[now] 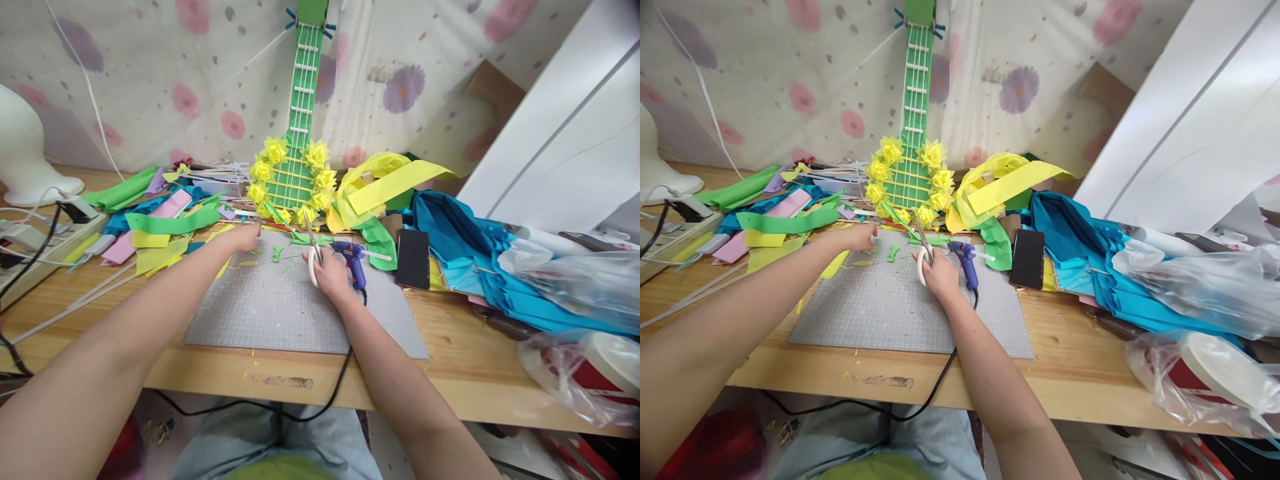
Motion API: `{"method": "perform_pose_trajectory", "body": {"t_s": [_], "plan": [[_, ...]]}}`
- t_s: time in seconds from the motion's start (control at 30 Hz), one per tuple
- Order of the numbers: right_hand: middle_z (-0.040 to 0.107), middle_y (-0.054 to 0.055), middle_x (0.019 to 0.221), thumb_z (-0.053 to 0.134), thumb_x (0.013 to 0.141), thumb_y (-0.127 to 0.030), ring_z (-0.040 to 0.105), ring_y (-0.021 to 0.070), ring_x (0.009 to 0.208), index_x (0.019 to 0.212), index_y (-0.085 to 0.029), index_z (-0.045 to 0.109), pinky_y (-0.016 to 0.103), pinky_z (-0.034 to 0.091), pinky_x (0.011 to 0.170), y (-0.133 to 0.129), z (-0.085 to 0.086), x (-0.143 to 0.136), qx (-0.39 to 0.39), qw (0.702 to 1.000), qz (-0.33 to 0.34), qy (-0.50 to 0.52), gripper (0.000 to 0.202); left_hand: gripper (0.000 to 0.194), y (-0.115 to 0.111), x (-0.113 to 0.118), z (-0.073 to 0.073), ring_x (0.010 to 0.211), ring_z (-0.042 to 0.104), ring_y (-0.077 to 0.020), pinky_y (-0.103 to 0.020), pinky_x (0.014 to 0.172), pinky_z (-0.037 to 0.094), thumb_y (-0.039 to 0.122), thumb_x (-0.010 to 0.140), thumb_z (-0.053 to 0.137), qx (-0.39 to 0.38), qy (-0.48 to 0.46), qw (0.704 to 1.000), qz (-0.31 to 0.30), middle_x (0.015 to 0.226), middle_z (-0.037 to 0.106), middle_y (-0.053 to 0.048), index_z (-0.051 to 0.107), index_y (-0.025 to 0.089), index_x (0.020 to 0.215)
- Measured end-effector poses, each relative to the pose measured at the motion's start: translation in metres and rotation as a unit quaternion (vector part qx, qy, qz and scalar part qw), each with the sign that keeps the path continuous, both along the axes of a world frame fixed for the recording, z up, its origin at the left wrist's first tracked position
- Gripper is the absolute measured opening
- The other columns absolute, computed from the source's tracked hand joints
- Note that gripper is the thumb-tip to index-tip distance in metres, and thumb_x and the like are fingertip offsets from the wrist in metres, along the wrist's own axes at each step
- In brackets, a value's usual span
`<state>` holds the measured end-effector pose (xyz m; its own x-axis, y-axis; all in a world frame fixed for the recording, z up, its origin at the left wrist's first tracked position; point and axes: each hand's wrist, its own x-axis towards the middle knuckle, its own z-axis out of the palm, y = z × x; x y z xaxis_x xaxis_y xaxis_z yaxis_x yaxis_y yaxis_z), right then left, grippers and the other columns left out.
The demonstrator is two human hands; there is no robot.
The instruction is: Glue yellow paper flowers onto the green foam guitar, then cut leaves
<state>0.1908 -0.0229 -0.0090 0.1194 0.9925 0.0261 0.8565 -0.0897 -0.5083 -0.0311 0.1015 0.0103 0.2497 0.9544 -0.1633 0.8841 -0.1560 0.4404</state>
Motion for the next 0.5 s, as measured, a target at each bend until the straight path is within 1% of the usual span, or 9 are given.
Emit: {"method": "perform_pose_trajectory", "body": {"t_s": [0.07, 0.1, 0.2, 0.27, 0.37, 0.43, 0.5], "plan": [[0.066, 0.008, 0.089, 0.029, 0.085, -0.060, 0.061, 0.0244, 0.084, 0.099, -0.021, 0.052, 0.030, 0.039, 0.067, 0.000, 0.000, 0.000, 0.002, 1.000, 0.002, 0.002, 0.047, 0.040, -0.005, 0.003, 0.004, 0.066, 0.062, -0.0229, -0.029, 0.069, 0.044, 0.020, 0.040, 0.078, 0.041, 0.085, 0.995, -0.020, 0.059, 0.061, -0.001, 0.047, 0.022, 0.066], [0.066, 0.008, 0.089, 0.029, 0.086, -0.060, 0.061, 0.0244, 0.084, 0.099, -0.021, 0.052, 0.030, 0.039, 0.067, 0.000, 0.000, 0.000, 0.002, 1.000, 0.002, 0.003, 0.047, 0.040, -0.008, 0.005, 0.006, 0.072, 0.063, -0.0243, -0.029, 0.070, 0.043, 0.022, 0.043, 0.077, 0.056, 0.113, 0.992, -0.023, 0.067, 0.063, -0.004, 0.048, 0.022, 0.069], [0.065, 0.008, 0.089, 0.029, 0.085, -0.060, 0.061, 0.0247, 0.084, 0.098, -0.021, 0.051, 0.031, 0.039, 0.068, -0.001, 0.000, 0.000, 0.000, 1.000, 0.003, 0.003, 0.047, 0.036, -0.017, 0.009, 0.011, 0.085, 0.061, -0.0270, -0.030, 0.073, 0.042, 0.022, 0.049, 0.075, 0.083, 0.157, 0.984, -0.029, 0.086, 0.064, -0.010, 0.048, 0.021, 0.074], [0.065, 0.008, 0.089, 0.029, 0.085, -0.061, 0.061, 0.0250, 0.084, 0.098, -0.021, 0.051, 0.031, 0.039, 0.067, -0.001, 0.000, 0.000, 0.000, 1.000, 0.003, 0.001, 0.047, 0.034, -0.020, 0.009, 0.013, 0.087, 0.060, -0.0275, -0.031, 0.072, 0.042, 0.021, 0.052, 0.073, 0.093, 0.159, 0.982, -0.041, 0.090, 0.063, -0.011, 0.048, 0.021, 0.075], [0.066, 0.008, 0.089, 0.028, 0.086, -0.061, 0.061, 0.0247, 0.084, 0.098, -0.021, 0.051, 0.031, 0.039, 0.067, 0.000, 0.000, 0.000, 0.000, 1.000, 0.003, 0.001, 0.047, 0.029, -0.023, 0.008, 0.014, 0.084, 0.059, -0.0250, -0.029, 0.070, 0.041, 0.021, 0.055, 0.069, 0.092, 0.139, 0.985, -0.050, 0.088, 0.063, -0.008, 0.048, 0.021, 0.076], [0.066, 0.008, 0.089, 0.027, 0.085, -0.061, 0.061, 0.0248, 0.084, 0.098, -0.021, 0.051, 0.031, 0.039, 0.067, 0.000, 0.001, 0.000, -0.004, 1.000, 0.001, 0.001, 0.048, 0.025, -0.025, 0.010, 0.015, 0.081, 0.059, -0.0228, -0.028, 0.069, 0.041, 0.019, 0.059, 0.065, 0.094, 0.111, 0.988, -0.056, 0.088, 0.063, -0.007, 0.049, 0.021, 0.078], [0.066, 0.008, 0.089, 0.027, 0.085, -0.062, 0.061, 0.0254, 0.084, 0.098, -0.021, 0.051, 0.031, 0.040, 0.067, 0.000, 0.002, -0.001, -0.007, 1.000, -0.004, 0.001, 0.049, 0.021, -0.029, 0.014, 0.015, 0.081, 0.059, -0.0219, -0.027, 0.068, 0.041, 0.016, 0.062, 0.061, 0.102, 0.069, 0.990, -0.076, 0.090, 0.063, -0.007, 0.051, 0.021, 0.080]]}}
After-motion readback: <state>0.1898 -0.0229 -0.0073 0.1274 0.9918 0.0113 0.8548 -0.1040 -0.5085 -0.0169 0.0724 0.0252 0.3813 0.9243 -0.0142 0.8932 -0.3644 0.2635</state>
